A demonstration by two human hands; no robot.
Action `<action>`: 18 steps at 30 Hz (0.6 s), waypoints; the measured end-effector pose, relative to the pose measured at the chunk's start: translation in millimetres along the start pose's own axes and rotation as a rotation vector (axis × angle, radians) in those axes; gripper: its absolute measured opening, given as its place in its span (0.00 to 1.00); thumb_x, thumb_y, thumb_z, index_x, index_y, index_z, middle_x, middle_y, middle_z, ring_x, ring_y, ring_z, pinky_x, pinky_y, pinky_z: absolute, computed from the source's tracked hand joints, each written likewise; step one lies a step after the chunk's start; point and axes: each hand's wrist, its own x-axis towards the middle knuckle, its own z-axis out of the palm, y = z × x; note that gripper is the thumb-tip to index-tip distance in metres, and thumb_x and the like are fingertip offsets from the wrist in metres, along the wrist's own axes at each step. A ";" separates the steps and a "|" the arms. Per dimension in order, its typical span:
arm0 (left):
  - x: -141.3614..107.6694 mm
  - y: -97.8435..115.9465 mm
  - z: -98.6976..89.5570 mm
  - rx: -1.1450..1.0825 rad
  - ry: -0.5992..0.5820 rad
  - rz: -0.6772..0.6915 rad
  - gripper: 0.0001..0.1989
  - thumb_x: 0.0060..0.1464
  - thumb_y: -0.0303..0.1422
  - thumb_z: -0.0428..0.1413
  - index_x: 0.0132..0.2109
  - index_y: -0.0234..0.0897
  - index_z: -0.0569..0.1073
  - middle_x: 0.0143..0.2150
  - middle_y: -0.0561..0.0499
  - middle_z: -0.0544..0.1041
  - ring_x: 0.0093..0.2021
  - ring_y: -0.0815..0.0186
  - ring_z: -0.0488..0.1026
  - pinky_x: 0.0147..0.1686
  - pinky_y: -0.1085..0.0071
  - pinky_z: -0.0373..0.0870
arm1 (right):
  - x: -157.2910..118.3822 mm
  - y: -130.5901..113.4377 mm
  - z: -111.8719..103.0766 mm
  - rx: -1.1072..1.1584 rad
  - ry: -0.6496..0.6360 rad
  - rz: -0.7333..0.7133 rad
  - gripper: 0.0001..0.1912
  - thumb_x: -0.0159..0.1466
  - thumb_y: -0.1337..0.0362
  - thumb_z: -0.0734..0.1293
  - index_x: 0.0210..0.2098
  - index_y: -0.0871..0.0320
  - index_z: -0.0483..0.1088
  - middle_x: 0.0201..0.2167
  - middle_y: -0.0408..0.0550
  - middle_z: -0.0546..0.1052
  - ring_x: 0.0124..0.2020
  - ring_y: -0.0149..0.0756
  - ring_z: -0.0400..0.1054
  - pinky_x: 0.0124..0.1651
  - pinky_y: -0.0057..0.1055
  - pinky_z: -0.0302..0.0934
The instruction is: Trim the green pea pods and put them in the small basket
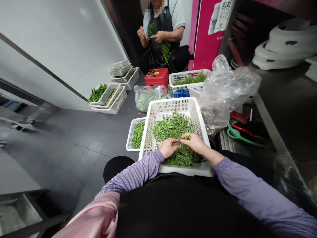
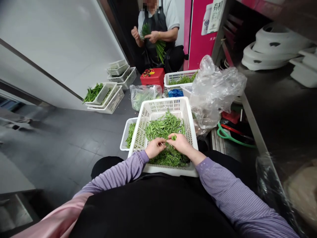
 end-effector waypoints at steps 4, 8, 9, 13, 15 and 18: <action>-9.0 7.8 -7.1 0.065 0.092 0.000 0.09 0.49 0.33 0.50 0.36 0.32 0.69 0.29 0.53 0.70 0.25 0.74 0.63 0.29 0.77 0.62 | -8.0 0.7 0.9 -0.355 0.014 -0.322 0.04 0.53 0.64 0.65 0.28 0.56 0.70 0.29 0.46 0.74 0.33 0.36 0.67 0.36 0.30 0.58; -10.0 18.9 -13.1 0.019 0.005 -0.026 0.09 0.50 0.32 0.47 0.25 0.33 0.65 0.21 0.55 0.67 0.22 0.74 0.63 0.26 0.77 0.62 | -12.5 -1.2 2.3 -0.542 -0.039 -0.370 0.05 0.56 0.65 0.63 0.30 0.55 0.71 0.30 0.46 0.73 0.33 0.35 0.67 0.36 0.29 0.57; -9.5 21.2 -13.4 -0.060 -0.036 -0.070 0.08 0.51 0.31 0.47 0.26 0.33 0.64 0.21 0.55 0.67 0.20 0.75 0.63 0.24 0.77 0.62 | -13.2 -2.3 2.2 -0.551 -0.035 -0.369 0.05 0.56 0.65 0.63 0.29 0.55 0.71 0.30 0.47 0.73 0.33 0.35 0.67 0.35 0.29 0.57; -6.8 19.4 -10.9 -0.460 -0.130 -0.241 0.07 0.52 0.30 0.44 0.31 0.33 0.63 0.22 0.55 0.67 0.15 0.77 0.62 0.17 0.78 0.61 | -14.3 -8.7 -1.9 -0.343 -0.009 -0.362 0.03 0.54 0.66 0.63 0.27 0.56 0.70 0.29 0.45 0.74 0.32 0.35 0.67 0.36 0.30 0.57; -7.2 9.0 -8.3 -0.476 -0.148 -0.319 0.07 0.52 0.29 0.43 0.31 0.32 0.64 0.21 0.56 0.66 0.14 0.77 0.59 0.16 0.78 0.60 | -13.1 -11.2 -5.7 -0.148 0.037 -0.254 0.04 0.54 0.63 0.64 0.27 0.57 0.69 0.24 0.44 0.73 0.26 0.33 0.66 0.31 0.29 0.58; -12.4 -12.2 -5.1 -0.192 -0.278 -0.487 0.03 0.46 0.26 0.50 0.27 0.31 0.65 0.19 0.55 0.65 0.15 0.77 0.59 0.17 0.78 0.59 | -9.1 -10.3 -11.2 0.133 0.081 -0.040 0.11 0.53 0.56 0.65 0.29 0.57 0.65 0.13 0.39 0.66 0.14 0.30 0.60 0.19 0.27 0.54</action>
